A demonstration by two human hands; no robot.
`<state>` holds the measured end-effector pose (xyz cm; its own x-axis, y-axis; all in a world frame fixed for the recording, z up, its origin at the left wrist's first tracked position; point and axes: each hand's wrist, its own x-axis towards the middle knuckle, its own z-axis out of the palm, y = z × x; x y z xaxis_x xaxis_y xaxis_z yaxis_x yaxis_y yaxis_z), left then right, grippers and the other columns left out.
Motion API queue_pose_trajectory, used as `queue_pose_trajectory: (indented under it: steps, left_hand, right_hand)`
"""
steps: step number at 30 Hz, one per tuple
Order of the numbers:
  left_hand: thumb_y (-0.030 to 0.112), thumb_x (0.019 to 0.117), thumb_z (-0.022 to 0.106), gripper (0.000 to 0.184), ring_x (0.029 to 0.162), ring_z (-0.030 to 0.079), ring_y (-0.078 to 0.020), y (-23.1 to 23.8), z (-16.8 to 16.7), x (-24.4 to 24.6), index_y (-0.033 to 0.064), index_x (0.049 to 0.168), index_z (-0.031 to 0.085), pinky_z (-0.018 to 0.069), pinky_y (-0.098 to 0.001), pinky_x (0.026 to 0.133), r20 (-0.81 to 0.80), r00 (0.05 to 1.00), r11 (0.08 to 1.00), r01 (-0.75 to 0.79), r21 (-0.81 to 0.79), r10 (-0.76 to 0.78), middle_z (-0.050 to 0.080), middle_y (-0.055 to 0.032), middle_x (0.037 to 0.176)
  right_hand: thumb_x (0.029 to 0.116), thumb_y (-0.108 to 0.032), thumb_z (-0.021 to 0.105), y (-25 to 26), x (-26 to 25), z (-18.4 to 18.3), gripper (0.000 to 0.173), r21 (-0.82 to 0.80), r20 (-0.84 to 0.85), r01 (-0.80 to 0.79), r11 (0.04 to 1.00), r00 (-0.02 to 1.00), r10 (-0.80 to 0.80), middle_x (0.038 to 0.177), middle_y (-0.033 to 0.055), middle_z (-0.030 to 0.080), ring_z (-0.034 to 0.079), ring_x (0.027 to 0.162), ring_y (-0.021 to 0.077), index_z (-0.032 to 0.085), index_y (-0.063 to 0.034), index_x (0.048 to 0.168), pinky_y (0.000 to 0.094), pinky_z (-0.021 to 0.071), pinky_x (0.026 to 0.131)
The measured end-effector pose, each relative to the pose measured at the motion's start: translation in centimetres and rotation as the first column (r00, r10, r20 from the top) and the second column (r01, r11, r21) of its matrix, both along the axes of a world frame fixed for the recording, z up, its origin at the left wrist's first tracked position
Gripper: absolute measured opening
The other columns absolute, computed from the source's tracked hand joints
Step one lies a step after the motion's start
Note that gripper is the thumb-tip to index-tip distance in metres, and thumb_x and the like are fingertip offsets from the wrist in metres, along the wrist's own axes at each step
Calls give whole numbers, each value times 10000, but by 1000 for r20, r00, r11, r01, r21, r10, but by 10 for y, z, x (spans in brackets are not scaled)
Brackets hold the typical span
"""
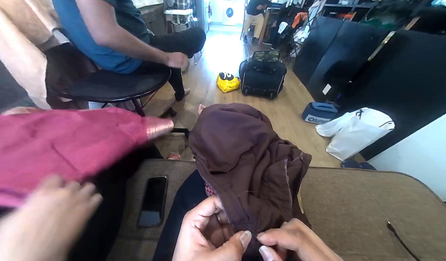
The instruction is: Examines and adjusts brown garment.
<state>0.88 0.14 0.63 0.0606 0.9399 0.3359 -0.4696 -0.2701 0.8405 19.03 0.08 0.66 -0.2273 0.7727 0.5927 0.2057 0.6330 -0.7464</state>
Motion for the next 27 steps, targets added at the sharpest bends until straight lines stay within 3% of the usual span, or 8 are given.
queue_pose_trajectory:
  steps: [18, 27]
  left_hand:
    - [-141, 818, 684, 393, 954, 727, -57, 1, 0, -2, 97, 1130, 694, 610, -267, 860, 38, 998, 999, 44, -27, -43, 765, 23, 1068]
    - [-133, 839, 684, 383, 939, 730, -53, 1, 1, -1, 104, 1141, 687, 612, -258, 845, 27, 995, 995, 99, -27, -98, 766, 36, 1072]
  right_hand:
    - [967, -71, 659, 0, 0, 1, 108, -24, -22, -35, 999, 999, 35, 854, 82, 605, 580, 766, 16, 710, 15, 1006, 97, 476, 658]
    - [1007, -165, 660, 3, 2, -1, 165, -59, -36, -43, 997, 999, 41, 912, 59, 603, 599, 847, -7, 666, -7, 960, 96, 507, 758]
